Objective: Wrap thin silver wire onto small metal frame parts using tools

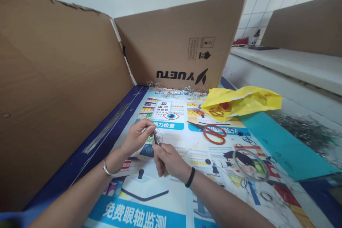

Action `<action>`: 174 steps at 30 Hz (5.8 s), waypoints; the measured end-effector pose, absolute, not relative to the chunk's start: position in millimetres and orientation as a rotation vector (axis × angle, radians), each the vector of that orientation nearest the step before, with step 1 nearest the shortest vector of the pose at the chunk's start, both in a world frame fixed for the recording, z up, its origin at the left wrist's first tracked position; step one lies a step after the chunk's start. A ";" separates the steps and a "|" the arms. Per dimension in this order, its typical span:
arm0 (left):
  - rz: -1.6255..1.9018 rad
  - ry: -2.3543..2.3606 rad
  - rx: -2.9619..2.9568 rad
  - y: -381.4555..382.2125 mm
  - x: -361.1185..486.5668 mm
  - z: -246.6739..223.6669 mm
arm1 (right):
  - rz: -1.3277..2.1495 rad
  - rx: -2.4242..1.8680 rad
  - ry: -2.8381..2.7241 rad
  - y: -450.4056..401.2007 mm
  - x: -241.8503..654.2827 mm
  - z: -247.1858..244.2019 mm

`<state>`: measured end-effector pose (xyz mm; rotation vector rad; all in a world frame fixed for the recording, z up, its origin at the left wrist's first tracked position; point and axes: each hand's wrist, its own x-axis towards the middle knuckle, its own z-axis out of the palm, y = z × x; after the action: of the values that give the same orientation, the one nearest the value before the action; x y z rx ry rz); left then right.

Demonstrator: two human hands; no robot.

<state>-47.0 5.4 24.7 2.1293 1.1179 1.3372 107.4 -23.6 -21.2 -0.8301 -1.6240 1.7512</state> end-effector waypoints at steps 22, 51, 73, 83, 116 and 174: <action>1.338 1.008 2.081 7.6 -52.7 29.3 | 1.569 -1.064 -1.864 -30.1 104.6 -11.2; 1.509 1.285 1.854 -6.7 -31.3 17.1 | 1.587 -0.903 -1.538 -25.3 104.2 -21.1; 1.537 1.289 1.855 -13.3 -27.8 23.2 | 1.166 -1.027 -1.820 -25.4 104.2 -28.5; 1.451 1.248 2.164 -7.3 -40.1 32.5 | 0.906 -1.104 -2.034 -19.4 109.6 -21.0; 1.001 1.118 1.534 3.3 -32.2 24.9 | 0.974 -1.066 -1.595 2.5 128.0 -0.7; 1.477 1.301 2.545 5.9 -38.0 7.6 | 0.697 -1.211 -2.048 15.5 138.1 -10.5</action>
<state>-38.0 5.9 7.6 2.5452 1.3008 1.4767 138.1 15.5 -10.5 -1.2114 -2.0481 0.6974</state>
